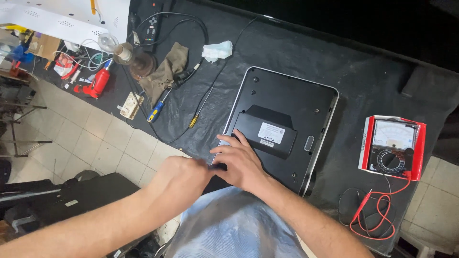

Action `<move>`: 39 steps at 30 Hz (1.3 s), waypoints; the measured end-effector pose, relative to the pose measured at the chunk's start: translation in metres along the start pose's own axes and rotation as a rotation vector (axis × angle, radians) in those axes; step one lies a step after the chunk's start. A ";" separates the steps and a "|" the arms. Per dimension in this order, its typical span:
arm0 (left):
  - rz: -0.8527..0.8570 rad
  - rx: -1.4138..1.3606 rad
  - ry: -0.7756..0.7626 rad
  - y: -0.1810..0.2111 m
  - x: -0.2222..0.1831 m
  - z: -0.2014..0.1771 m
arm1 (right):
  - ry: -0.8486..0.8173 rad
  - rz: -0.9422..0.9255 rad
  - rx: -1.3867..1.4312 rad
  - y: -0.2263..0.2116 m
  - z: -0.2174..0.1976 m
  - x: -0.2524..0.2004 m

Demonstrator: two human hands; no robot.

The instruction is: Tightening screws on the back of an electronic device using a screwdriver and then wiping the surface with a cloth.

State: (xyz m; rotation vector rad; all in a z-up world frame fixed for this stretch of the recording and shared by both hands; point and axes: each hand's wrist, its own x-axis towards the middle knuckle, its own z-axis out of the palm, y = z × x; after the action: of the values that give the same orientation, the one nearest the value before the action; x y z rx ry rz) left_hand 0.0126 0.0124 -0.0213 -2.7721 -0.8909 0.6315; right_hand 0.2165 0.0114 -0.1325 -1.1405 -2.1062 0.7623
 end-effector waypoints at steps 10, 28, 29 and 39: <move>-0.008 0.127 0.139 0.004 0.001 -0.036 | -0.038 0.002 -0.007 -0.003 -0.007 0.000; 0.023 -0.239 -0.031 0.001 -0.007 -0.042 | -0.062 -0.043 0.009 -0.002 -0.012 -0.003; 0.035 -0.222 -0.027 0.000 -0.007 -0.042 | -0.069 -0.041 0.010 -0.002 -0.013 -0.002; -0.162 -0.321 -0.009 -0.009 -0.025 -0.095 | -0.115 -0.028 0.006 -0.010 -0.022 0.001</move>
State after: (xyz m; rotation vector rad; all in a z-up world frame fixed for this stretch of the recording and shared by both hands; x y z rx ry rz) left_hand 0.0315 0.0023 0.0755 -2.9271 -1.3072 0.5140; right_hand 0.2271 0.0122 -0.1105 -1.0850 -2.2086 0.8387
